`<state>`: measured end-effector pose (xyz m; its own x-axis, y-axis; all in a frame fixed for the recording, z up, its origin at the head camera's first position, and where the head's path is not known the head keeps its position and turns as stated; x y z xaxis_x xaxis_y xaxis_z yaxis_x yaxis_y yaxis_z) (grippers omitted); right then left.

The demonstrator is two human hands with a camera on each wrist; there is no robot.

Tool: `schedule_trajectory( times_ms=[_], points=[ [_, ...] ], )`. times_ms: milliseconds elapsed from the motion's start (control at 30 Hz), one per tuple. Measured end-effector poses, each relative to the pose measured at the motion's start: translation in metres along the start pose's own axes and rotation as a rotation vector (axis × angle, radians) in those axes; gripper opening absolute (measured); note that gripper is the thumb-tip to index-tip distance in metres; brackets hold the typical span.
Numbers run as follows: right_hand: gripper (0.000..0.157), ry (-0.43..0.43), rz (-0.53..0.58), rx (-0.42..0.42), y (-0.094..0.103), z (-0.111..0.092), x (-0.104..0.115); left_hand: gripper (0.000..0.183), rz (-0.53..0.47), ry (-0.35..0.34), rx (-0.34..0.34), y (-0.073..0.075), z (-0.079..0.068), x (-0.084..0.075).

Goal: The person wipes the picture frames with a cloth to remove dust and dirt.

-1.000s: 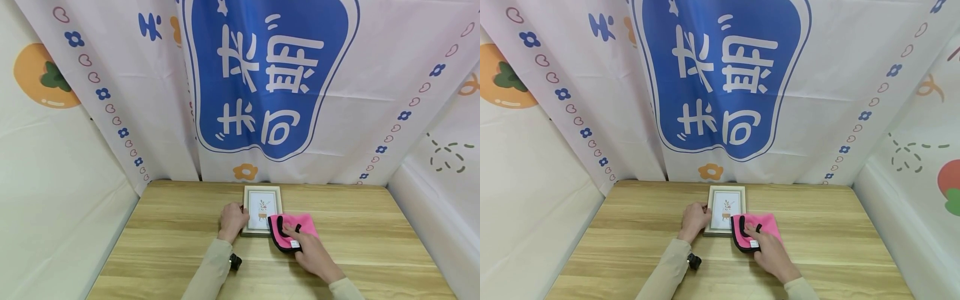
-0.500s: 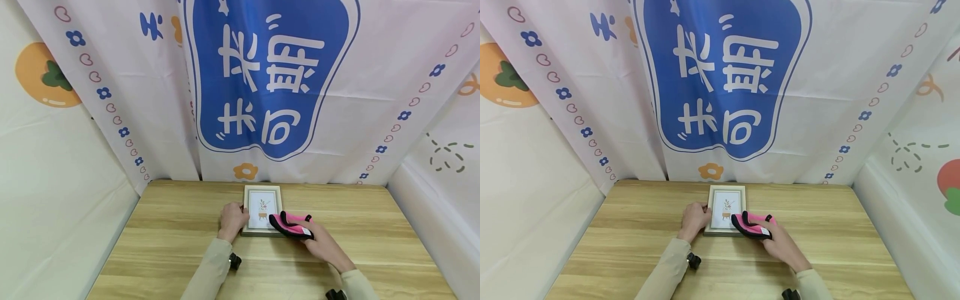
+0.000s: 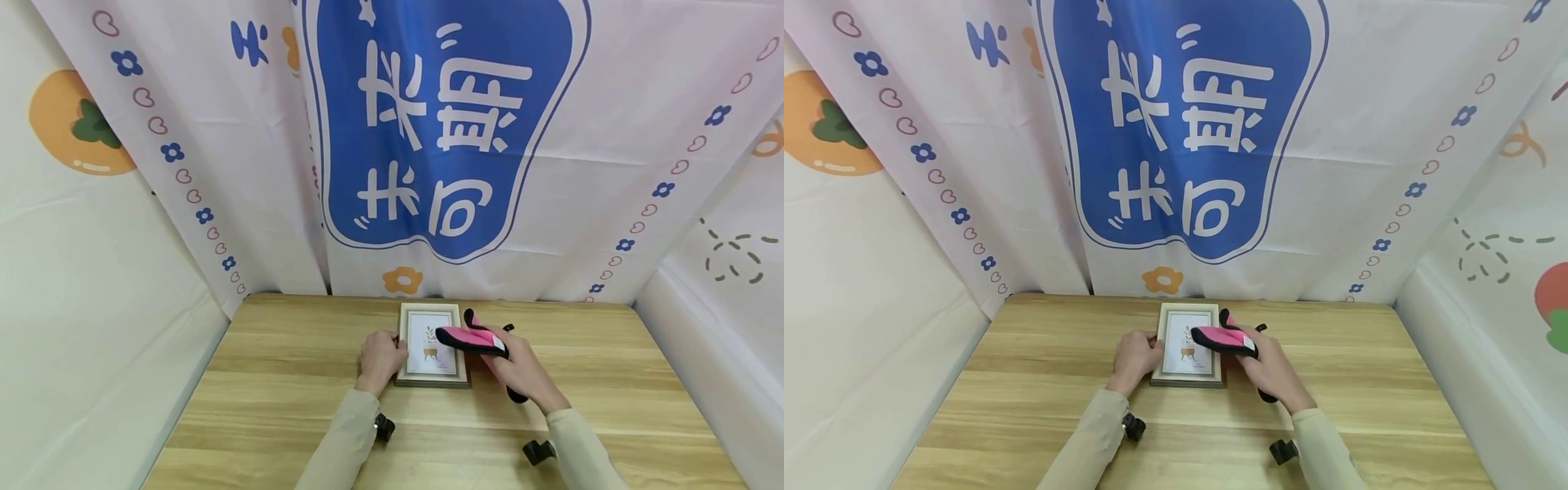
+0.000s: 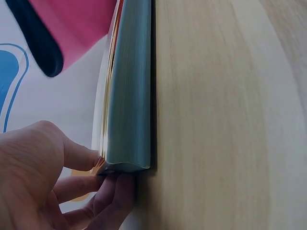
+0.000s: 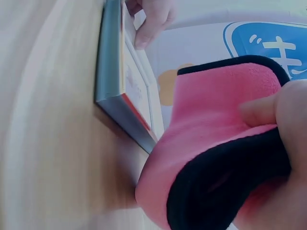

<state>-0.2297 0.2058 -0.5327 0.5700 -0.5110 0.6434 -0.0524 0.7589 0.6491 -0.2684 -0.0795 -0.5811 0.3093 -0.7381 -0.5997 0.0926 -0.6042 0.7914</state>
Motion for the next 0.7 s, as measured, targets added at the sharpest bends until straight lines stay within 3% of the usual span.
schedule_trajectory(
  times_ms=[300,533,600,700],
  points=[
    [0.042,-0.089,-0.046,-0.101,-0.012,0.035,-0.008,0.023,-0.047,0.012,0.014,0.001,-0.003,-0.001],
    [0.058,-0.018,-0.086,-0.201,-0.035,0.053,-0.017,0.022,-0.038,0.020,0.016,0.001,-0.002,-0.001],
    [0.062,-0.003,-0.103,-0.192,-0.044,0.059,-0.018,0.024,-0.039,0.030,0.013,0.001,-0.003,-0.001],
    [0.070,-0.019,-0.136,-0.109,-0.061,0.064,-0.021,0.026,-0.038,0.034,0.010,0.001,-0.003,0.000]
  ],
)
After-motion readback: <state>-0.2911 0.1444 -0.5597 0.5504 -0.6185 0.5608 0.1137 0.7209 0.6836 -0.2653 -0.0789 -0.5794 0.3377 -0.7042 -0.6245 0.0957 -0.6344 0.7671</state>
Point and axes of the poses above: each hand's wrist, its own z-axis towards the middle knuckle, its own y-axis out of the back of the hand, x = y × z, the point moved 1 cm from there along z, towards the middle knuckle, and after that the axes turned 14 degrees about y, right-handed, at the moved point
